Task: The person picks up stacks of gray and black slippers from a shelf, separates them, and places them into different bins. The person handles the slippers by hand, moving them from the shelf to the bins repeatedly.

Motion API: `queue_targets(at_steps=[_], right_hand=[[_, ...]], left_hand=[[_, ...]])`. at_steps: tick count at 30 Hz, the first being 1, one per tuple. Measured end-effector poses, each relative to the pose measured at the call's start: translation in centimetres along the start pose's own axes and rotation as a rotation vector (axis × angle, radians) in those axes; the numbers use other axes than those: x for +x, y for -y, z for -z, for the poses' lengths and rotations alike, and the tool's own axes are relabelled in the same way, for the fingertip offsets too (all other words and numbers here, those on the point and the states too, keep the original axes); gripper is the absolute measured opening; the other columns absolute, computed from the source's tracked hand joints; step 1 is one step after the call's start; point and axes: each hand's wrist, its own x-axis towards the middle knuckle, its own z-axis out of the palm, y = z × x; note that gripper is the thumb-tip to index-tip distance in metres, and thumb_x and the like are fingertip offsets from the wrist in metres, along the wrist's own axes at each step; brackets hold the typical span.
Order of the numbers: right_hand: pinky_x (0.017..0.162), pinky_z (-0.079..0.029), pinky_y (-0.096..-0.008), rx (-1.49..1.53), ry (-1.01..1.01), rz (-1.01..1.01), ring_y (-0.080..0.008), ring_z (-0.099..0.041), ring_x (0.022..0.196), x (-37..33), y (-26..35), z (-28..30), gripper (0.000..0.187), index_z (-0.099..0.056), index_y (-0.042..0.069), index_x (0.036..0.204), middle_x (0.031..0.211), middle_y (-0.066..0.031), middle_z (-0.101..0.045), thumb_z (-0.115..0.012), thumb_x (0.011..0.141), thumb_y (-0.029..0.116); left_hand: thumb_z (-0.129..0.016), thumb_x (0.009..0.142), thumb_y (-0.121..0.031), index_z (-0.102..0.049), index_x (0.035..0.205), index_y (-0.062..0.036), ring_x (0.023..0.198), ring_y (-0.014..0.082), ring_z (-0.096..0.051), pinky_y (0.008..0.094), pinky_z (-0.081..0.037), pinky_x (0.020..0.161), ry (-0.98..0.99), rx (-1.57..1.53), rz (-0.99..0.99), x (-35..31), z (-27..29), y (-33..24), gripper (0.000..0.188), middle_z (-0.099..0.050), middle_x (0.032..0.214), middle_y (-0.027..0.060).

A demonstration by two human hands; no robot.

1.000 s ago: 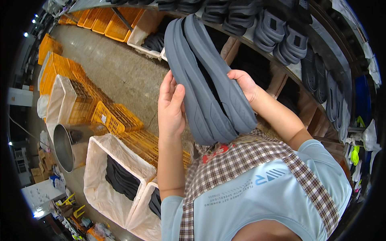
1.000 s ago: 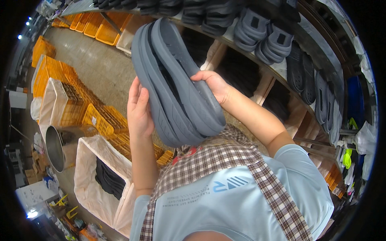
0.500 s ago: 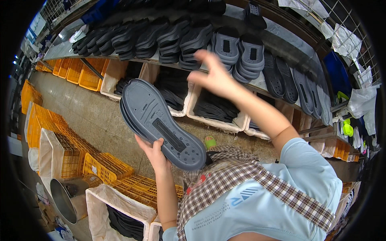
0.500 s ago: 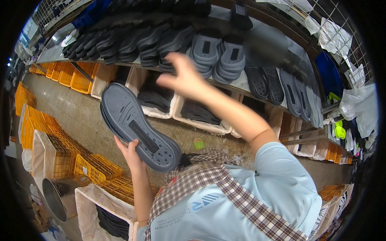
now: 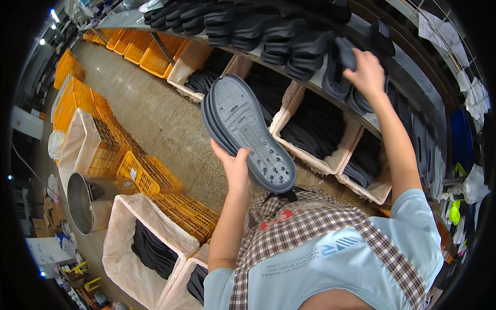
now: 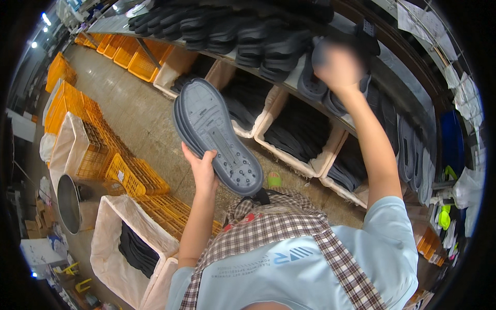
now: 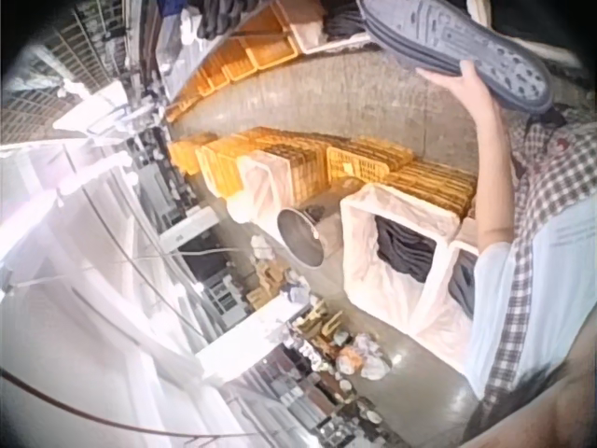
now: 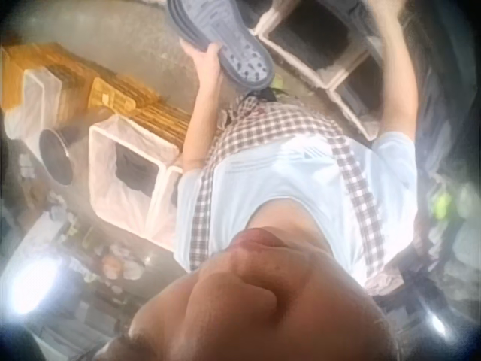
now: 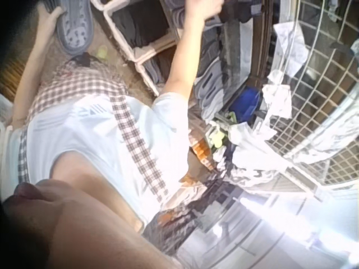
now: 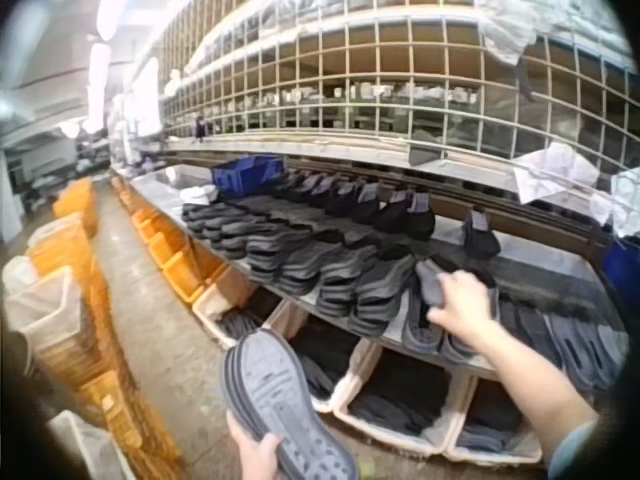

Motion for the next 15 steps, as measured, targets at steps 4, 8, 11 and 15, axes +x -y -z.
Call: queue_targets(at_steps=[4,8,11,15], right_hand=[[0.085,-0.044,-0.0380,0.134,-0.371,0.168,-0.0313,-0.054,0.096,-4.3,-0.1,7.8,0.056,-0.056,0.004,0.118,0.099,-0.0156,-0.055,-0.067,0.064,0.015],[0.074,-0.043,-0.0402,0.242,-0.422,0.443,-0.0266,-0.053,0.085,-10.0,2.7,11.2,0.054,-0.059,0.002,0.114,0.092,-0.0115,-0.052,-0.069,0.064,0.021],[0.067,-0.037,-0.0369,0.402,-0.338,0.741,-0.0208,-0.051,0.079,-12.0,6.5,8.7,0.051,-0.061,0.005,0.110,0.086,-0.0069,-0.053,-0.068,0.070,0.036],[0.070,-0.035,-0.0346,0.492,-0.193,0.978,-0.0178,-0.050,0.079,-14.0,12.1,4.7,0.044,-0.065,0.009,0.108,0.090,-0.0027,-0.057,-0.065,0.072,0.035]], left_hand=[[-0.058,0.070,0.001,0.005,0.146,-0.0078,0.131,0.0312,-0.027,0.0379,-0.027,0.105,-0.035,0.022,0.019,0.0,-0.2,0.0,0.099,-0.010,0.149,0.0189],[-0.058,0.071,0.000,0.006,0.146,-0.0078,0.130,0.0300,-0.029,0.0380,-0.027,0.105,-0.042,0.011,0.036,-0.2,-0.7,-0.4,0.099,-0.014,0.147,0.0200],[-0.058,0.073,0.000,0.007,0.146,-0.0077,0.127,0.0293,-0.033,0.0376,-0.029,0.104,-0.032,-0.036,0.041,-0.6,-1.2,-0.6,0.099,-0.017,0.146,0.0205],[-0.059,0.075,-0.001,0.007,0.146,-0.0074,0.127,0.0294,-0.033,0.0368,-0.029,0.104,-0.050,-0.008,-0.003,-1.0,-0.7,-0.4,0.096,-0.018,0.146,0.0198]])
